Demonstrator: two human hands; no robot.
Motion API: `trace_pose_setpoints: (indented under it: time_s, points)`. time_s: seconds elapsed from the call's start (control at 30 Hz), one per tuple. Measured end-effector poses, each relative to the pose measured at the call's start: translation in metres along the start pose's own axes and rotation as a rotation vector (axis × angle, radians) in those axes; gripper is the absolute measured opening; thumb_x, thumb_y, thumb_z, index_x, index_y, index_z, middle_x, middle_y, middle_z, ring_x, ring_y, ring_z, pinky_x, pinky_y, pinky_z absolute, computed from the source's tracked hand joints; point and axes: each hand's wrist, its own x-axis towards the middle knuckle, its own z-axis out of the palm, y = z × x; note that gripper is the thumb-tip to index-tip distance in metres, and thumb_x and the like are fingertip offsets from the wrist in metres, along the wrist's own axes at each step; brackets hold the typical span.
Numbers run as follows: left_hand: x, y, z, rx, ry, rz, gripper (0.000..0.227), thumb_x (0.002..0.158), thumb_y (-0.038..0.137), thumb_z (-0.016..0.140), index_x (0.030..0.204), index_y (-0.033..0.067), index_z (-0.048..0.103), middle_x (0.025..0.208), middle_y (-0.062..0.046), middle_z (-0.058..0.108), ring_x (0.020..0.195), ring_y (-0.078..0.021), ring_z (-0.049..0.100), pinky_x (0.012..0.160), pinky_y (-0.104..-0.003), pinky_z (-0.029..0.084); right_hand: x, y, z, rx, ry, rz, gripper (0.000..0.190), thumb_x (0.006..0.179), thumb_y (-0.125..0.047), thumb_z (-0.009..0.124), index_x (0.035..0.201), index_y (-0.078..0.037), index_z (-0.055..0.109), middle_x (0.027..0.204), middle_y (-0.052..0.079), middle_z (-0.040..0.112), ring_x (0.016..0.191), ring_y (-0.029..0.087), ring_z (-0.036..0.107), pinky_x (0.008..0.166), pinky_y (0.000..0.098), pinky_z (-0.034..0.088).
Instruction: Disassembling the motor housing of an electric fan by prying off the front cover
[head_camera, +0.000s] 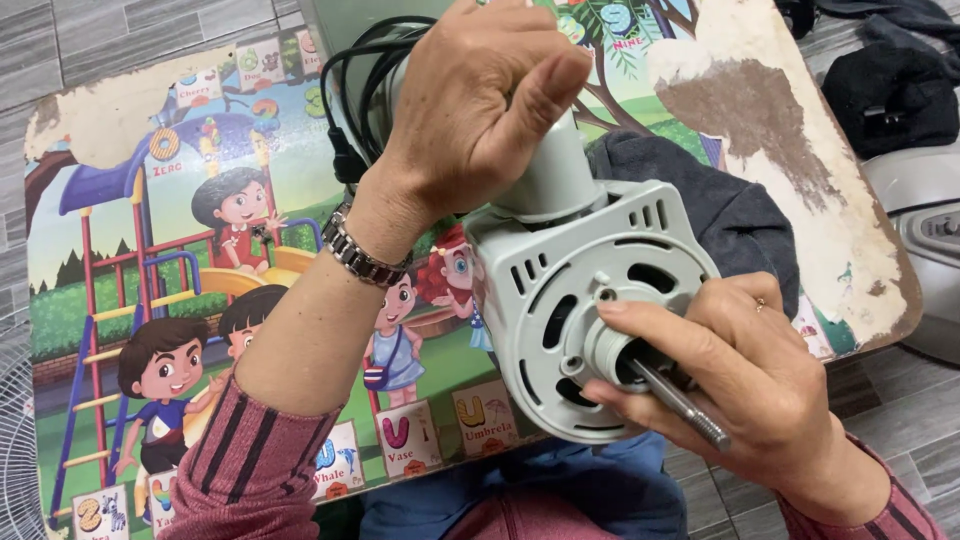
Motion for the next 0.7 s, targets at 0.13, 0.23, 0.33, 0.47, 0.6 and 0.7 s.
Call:
trace_pose_setpoints:
  time_s: [0.13, 0.23, 0.33, 0.47, 0.6, 0.7]
  points:
    - [-0.003, -0.001, 0.002, 0.065, 0.035, -0.021, 0.059, 0.114, 0.037, 0.027, 0.073, 0.0018, 0.052, 0.076, -0.008, 0.049, 0.068, -0.0259, 0.041, 0.073, -0.039, 0.036, -0.001, -0.003, 0.002, 0.036, 0.022, 0.069, 0.053, 0.072, -0.026, 0.093, 0.116, -0.005, 0.073, 0.069, -0.004, 0.046, 0.064, 0.013, 0.044, 0.074, 0.0299, 0.037]
    - [-0.006, -0.002, 0.004, 0.082, 0.044, -0.018, 0.06, 0.114, 0.038, 0.024, 0.074, 0.0028, 0.053, 0.077, -0.007, 0.049, 0.07, -0.0246, 0.041, 0.074, -0.038, 0.035, -0.003, -0.005, 0.004, 0.046, 0.035, 0.096, 0.052, 0.071, -0.024, 0.094, 0.115, -0.006, 0.074, 0.068, -0.004, 0.046, 0.063, 0.013, 0.043, 0.073, 0.0299, 0.036]
    - [-0.006, -0.002, 0.006, 0.096, 0.059, -0.017, 0.06, 0.114, 0.037, 0.023, 0.075, 0.0027, 0.053, 0.078, -0.007, 0.047, 0.071, -0.0241, 0.039, 0.074, -0.038, 0.033, -0.005, -0.006, 0.004, 0.053, 0.05, 0.127, 0.052, 0.07, -0.023, 0.094, 0.115, -0.005, 0.073, 0.068, -0.004, 0.047, 0.063, 0.013, 0.043, 0.074, 0.0299, 0.037]
    - [-0.005, 0.004, 0.005, 0.1, 0.074, -0.037, 0.059, 0.114, 0.035, 0.022, 0.075, 0.0021, 0.053, 0.079, -0.008, 0.047, 0.072, -0.0259, 0.041, 0.074, -0.039, 0.033, -0.006, -0.008, 0.005, 0.05, 0.078, 0.145, 0.052, 0.071, -0.02, 0.094, 0.115, -0.005, 0.073, 0.072, -0.002, 0.053, 0.066, 0.014, 0.047, 0.076, 0.0302, 0.04]
    - [-0.006, 0.008, 0.004, 0.1, 0.08, -0.044, 0.059, 0.113, 0.034, 0.023, 0.076, 0.0017, 0.054, 0.08, -0.009, 0.05, 0.075, -0.0269, 0.043, 0.075, -0.039, 0.033, -0.006, -0.01, 0.006, 0.046, 0.071, 0.14, 0.052, 0.07, -0.021, 0.095, 0.115, -0.005, 0.073, 0.07, -0.003, 0.051, 0.067, 0.014, 0.047, 0.076, 0.0299, 0.04]
    - [-0.007, 0.008, 0.004, 0.097, 0.103, -0.079, 0.062, 0.113, 0.038, 0.02, 0.075, 0.0028, 0.055, 0.08, -0.009, 0.054, 0.074, -0.0261, 0.044, 0.073, -0.038, 0.032, -0.005, -0.011, 0.005, 0.05, 0.076, 0.166, 0.052, 0.07, -0.019, 0.094, 0.115, -0.005, 0.073, 0.073, -0.002, 0.055, 0.069, 0.015, 0.049, 0.078, 0.0298, 0.04]
